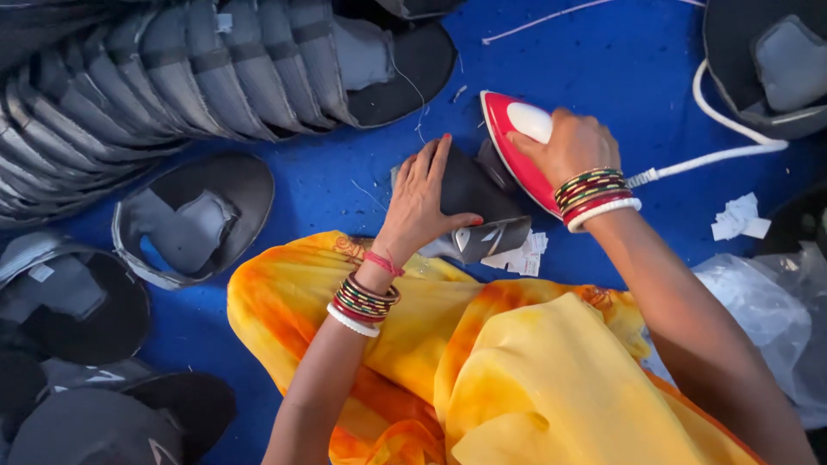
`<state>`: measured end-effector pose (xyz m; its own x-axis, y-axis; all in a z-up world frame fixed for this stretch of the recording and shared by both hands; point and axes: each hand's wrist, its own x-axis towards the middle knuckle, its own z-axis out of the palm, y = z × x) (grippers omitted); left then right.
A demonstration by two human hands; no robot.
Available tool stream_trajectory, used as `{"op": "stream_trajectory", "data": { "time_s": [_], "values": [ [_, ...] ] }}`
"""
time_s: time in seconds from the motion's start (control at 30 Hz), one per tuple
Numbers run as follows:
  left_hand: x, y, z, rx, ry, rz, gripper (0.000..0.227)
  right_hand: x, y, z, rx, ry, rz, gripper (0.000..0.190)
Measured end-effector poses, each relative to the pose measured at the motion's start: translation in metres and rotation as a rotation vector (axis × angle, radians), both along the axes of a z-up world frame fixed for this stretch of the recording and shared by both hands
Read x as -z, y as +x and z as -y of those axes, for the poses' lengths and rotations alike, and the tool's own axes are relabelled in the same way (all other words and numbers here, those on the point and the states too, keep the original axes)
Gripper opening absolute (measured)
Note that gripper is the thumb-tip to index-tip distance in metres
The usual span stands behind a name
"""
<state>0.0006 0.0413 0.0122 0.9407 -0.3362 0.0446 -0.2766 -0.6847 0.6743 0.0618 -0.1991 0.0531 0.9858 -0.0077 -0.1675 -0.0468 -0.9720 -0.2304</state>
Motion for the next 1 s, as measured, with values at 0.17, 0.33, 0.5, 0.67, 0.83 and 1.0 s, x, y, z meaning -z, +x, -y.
{"op": "stream_trajectory", "data": {
  "time_s": [0.17,0.33,0.5,0.67,0.83,1.0],
  "values": [
    [0.000,0.005,0.013,-0.108,0.018,-0.123,0.089,0.029,0.050,0.021,-0.084,0.042,0.154,0.068],
    [-0.063,-0.018,-0.049,-0.233,-0.577,0.039,0.064,-0.001,0.060,0.043,-0.015,0.565,0.296,0.041],
    [-0.190,-0.106,-0.188,-0.534,-0.136,0.456,0.052,0.082,0.047,0.132,0.069,1.065,0.412,0.031],
    [-0.154,-0.140,-0.293,-0.516,-1.292,0.803,0.053,0.084,-0.025,0.151,0.385,0.870,0.402,0.047],
    [-0.003,-0.025,-0.303,-0.440,-0.004,0.137,0.034,0.089,-0.040,0.151,0.169,0.917,0.455,0.036],
    [0.058,0.032,-0.327,-0.256,0.668,0.359,0.097,0.105,-0.051,0.161,0.255,0.995,0.383,0.038]
  ]
}}
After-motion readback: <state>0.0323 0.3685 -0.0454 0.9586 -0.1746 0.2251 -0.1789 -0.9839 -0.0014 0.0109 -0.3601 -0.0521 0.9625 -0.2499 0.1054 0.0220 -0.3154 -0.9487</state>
